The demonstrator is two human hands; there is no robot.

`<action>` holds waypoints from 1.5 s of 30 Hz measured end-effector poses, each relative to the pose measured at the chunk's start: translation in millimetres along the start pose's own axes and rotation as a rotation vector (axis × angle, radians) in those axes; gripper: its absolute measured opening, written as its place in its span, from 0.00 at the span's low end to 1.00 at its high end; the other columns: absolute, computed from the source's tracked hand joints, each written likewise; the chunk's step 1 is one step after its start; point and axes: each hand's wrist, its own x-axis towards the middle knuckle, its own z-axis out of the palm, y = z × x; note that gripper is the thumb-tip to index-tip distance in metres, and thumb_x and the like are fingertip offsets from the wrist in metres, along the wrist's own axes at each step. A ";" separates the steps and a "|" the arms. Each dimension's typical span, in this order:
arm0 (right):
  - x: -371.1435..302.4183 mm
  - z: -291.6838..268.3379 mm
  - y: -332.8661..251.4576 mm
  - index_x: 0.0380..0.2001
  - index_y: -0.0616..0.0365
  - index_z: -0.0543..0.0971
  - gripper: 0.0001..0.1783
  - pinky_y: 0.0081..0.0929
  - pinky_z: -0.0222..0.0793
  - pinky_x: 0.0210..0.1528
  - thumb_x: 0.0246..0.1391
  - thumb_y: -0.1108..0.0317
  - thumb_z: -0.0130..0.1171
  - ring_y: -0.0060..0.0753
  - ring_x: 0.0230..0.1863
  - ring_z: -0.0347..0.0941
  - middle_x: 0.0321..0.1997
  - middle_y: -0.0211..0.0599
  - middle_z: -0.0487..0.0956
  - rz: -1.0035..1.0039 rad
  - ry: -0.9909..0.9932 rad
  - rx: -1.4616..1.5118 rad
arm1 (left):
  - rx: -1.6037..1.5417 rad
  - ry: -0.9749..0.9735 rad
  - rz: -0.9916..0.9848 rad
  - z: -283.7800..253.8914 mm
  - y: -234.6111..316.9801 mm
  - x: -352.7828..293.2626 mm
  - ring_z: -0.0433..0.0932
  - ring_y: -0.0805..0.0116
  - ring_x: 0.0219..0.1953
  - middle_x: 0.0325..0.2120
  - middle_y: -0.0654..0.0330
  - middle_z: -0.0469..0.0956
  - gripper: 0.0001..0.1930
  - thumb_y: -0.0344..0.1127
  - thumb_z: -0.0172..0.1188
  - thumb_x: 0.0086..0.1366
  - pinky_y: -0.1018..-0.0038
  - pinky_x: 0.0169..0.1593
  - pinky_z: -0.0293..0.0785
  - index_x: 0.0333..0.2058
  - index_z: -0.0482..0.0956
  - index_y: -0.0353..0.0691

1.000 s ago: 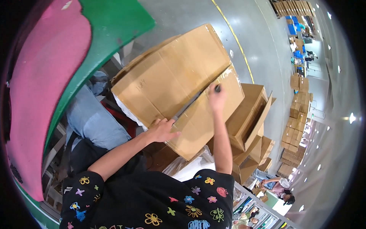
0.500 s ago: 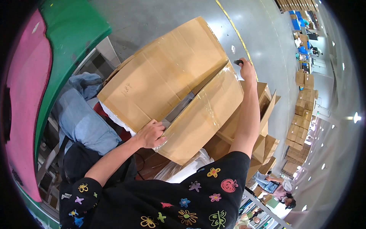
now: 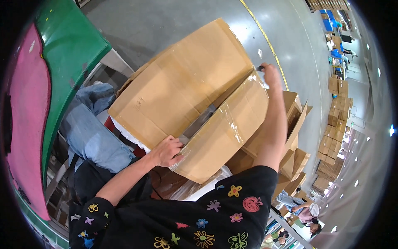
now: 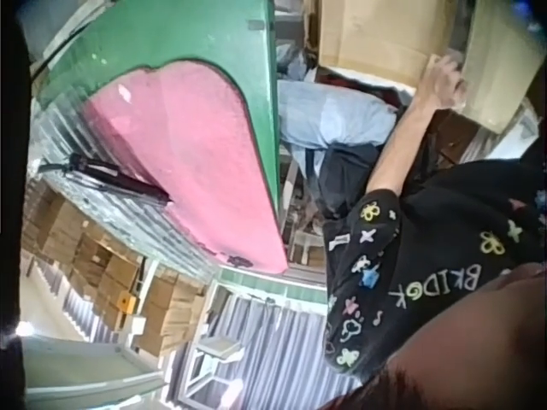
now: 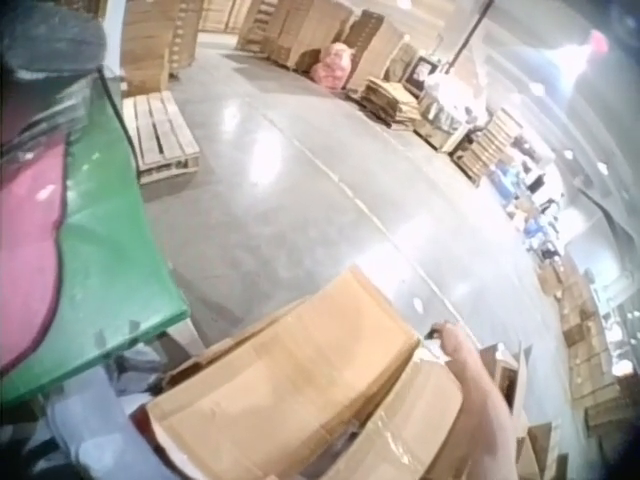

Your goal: Assemble an electronic device by placing a PCB into a housing, securing it with an electric screwdriver, and then opening a shipping box using a utility knife.

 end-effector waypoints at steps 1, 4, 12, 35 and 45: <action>-6.9 16.6 -32.7 0.42 0.50 0.79 0.13 0.45 0.71 0.44 0.55 0.75 0.55 0.54 0.43 0.75 0.37 0.51 0.77 0.046 0.175 -0.020 | 0.003 0.007 -0.026 -1.3 0.3 -4.6 0.71 0.61 0.37 0.26 0.58 0.73 0.15 0.43 0.59 0.57 0.65 0.47 0.62 0.21 0.77 0.36; -7.5 -0.3 -19.1 0.43 0.50 0.79 0.14 0.45 0.71 0.45 0.54 0.76 0.54 0.55 0.44 0.75 0.37 0.50 0.77 -0.013 0.111 0.018 | 0.008 0.013 0.018 -4.5 1.2 -5.3 0.72 0.62 0.38 0.27 0.58 0.74 0.17 0.47 0.59 0.57 0.65 0.47 0.62 0.25 0.79 0.35; -6.5 28.0 -46.1 0.45 0.51 0.79 0.16 0.45 0.71 0.48 0.53 0.77 0.54 0.54 0.47 0.74 0.41 0.53 0.79 0.119 0.041 0.012 | 0.046 0.019 0.042 -4.7 0.5 -8.8 0.73 0.60 0.40 0.35 0.55 0.73 0.23 0.51 0.57 0.57 0.65 0.48 0.62 0.36 0.78 0.33; 32.3 -25.5 -51.4 0.46 0.47 0.79 0.19 0.40 0.71 0.51 0.52 0.78 0.53 0.47 0.49 0.75 0.44 0.46 0.80 0.140 -0.272 -0.183 | -0.035 0.031 0.017 -2.4 -5.4 -11.3 0.72 0.59 0.42 0.38 0.54 0.72 0.24 0.54 0.57 0.56 0.64 0.49 0.62 0.34 0.78 0.34; 35.6 1.2 -32.3 0.45 0.50 0.78 0.18 0.42 0.71 0.47 0.52 0.81 0.51 0.49 0.48 0.75 0.43 0.46 0.80 0.026 -0.246 -0.153 | -0.015 0.030 0.035 -7.0 -5.9 -6.1 0.73 0.59 0.40 0.36 0.55 0.72 0.22 0.51 0.58 0.55 0.65 0.49 0.63 0.33 0.78 0.34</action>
